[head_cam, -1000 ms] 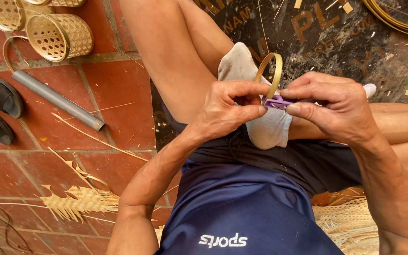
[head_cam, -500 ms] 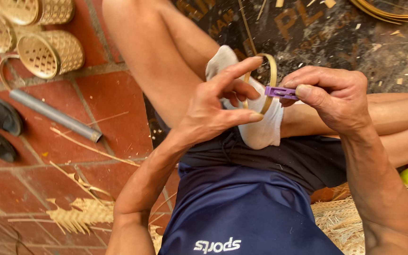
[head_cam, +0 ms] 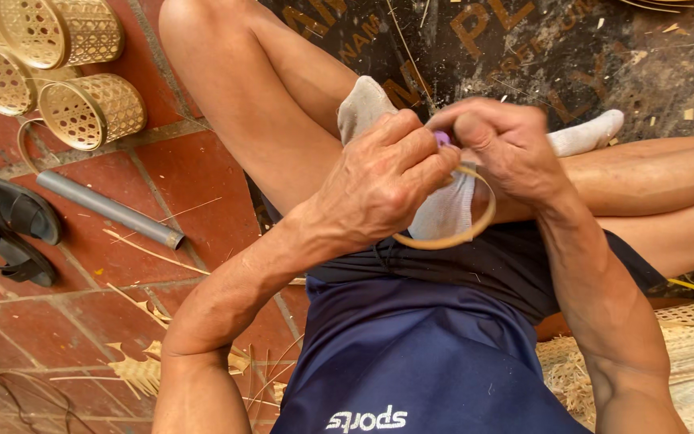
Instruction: The person lies on the floor and glues the ends of thin bamboo strips to form rings, pressing the joints together and securing them with plastic clips. They repeat the gluing, joining, and clipping cycle on one strip after another, with finished woven baskets visible nearby.
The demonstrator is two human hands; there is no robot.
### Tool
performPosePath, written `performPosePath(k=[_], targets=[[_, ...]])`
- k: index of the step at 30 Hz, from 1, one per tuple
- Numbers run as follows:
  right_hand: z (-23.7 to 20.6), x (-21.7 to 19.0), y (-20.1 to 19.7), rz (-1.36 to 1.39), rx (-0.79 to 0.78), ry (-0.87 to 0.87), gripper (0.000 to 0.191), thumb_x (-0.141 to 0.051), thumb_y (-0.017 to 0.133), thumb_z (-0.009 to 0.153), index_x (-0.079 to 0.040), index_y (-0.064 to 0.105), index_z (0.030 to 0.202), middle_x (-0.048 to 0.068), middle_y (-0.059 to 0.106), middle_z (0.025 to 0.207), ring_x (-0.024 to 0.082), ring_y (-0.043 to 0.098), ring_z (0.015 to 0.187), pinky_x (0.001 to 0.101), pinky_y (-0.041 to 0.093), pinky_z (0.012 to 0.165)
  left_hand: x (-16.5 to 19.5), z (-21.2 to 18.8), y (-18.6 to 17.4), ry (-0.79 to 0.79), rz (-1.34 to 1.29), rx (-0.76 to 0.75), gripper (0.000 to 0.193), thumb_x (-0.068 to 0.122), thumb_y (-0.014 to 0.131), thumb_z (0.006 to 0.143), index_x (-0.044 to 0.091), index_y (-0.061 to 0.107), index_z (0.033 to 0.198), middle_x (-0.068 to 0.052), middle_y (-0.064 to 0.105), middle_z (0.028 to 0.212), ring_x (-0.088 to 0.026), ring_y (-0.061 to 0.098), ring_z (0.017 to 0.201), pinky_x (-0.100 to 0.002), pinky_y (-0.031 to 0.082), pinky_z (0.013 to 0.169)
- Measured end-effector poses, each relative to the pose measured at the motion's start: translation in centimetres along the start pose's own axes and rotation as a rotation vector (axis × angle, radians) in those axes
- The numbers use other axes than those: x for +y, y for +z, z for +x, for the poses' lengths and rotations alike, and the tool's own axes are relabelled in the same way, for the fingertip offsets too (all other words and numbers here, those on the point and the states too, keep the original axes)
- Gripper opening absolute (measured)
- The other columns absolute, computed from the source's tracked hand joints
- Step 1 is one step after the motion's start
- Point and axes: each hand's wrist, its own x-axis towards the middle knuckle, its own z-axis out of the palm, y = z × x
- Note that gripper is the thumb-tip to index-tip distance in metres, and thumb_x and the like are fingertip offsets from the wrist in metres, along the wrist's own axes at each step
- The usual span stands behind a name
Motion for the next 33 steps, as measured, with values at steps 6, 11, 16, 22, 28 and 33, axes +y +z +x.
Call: performPosePath(k=[6, 11, 16, 22, 28, 33], targets=[[0.4, -3.1, -0.8, -0.292, -0.208, -0.01, 0.017, -0.01, 0.075, 0.09, 0.002, 0.074, 0.101, 0.008, 0.07, 0.085, 0.016, 0.066, 0.074, 0.0301, 0.051, 0.065, -0.1, -1.3, 0.8, -0.007, 0.168, -0.027, 0.032, 0.009, 0.066, 0.091, -0.006, 0.062, 0.119, -0.011, 0.056, 0.097, -0.027, 0.055, 0.094, -0.039, 0.049, 0.085], [1.2, -2.9, 0.3, -0.494, -0.158, -0.201, 0.012, -0.008, 0.077, 0.09, 0.001, 0.071, 0.096, 0.01, 0.067, 0.084, 0.024, 0.065, 0.076, 0.0346, 0.051, 0.066, -0.5, -1.5, 1.2, -0.058, 0.193, -0.013, 0.032, 0.009, 0.067, 0.089, -0.005, 0.063, 0.117, -0.011, 0.056, 0.095, -0.027, 0.055, 0.092, -0.039, 0.049, 0.082], [0.6, -3.7, 1.6, -0.919, 0.029, -0.479, 0.013, -0.005, 0.077, 0.094, -0.001, 0.071, 0.105, 0.009, 0.066, 0.09, 0.026, 0.064, 0.082, 0.0362, 0.052, 0.069, -0.5, -1.6, 1.9, -0.163, 0.213, 0.102, 0.024, 0.003, 0.068, 0.095, -0.005, 0.062, 0.117, -0.011, 0.056, 0.095, -0.026, 0.055, 0.092, -0.038, 0.05, 0.083], [0.1, -4.0, 4.3, -1.161, 0.215, -0.465, 0.011, -0.001, 0.076, 0.094, -0.002, 0.069, 0.101, 0.007, 0.052, 0.079, 0.023, 0.055, 0.07, 0.0371, 0.042, 0.056, -0.2, -1.6, 3.0, -0.218, 0.281, 0.149, 0.021, 0.0, 0.067, 0.092, -0.006, 0.063, 0.112, -0.012, 0.055, 0.089, -0.028, 0.054, 0.085, -0.039, 0.049, 0.077], [-1.1, -1.7, 6.2, -1.12, 0.346, -0.389, 0.013, -0.003, 0.077, 0.097, -0.002, 0.065, 0.102, 0.008, 0.05, 0.081, 0.025, 0.055, 0.072, 0.0392, 0.04, 0.058, -0.3, -2.2, 3.6, -0.204, 0.314, 0.215, 0.021, -0.002, 0.067, 0.09, -0.009, 0.063, 0.11, -0.011, 0.052, 0.085, -0.027, 0.053, 0.08, -0.038, 0.048, 0.072], [-1.2, -2.3, 7.7, -1.114, 0.409, -0.323, 0.013, 0.0, 0.075, 0.095, -0.003, 0.064, 0.102, 0.009, 0.049, 0.082, 0.027, 0.055, 0.073, 0.0407, 0.041, 0.06, -0.2, -2.5, 3.9, -0.191, 0.298, 0.244, 0.022, -0.003, 0.066, 0.092, -0.009, 0.063, 0.112, -0.012, 0.052, 0.086, -0.026, 0.054, 0.082, -0.038, 0.048, 0.073]])
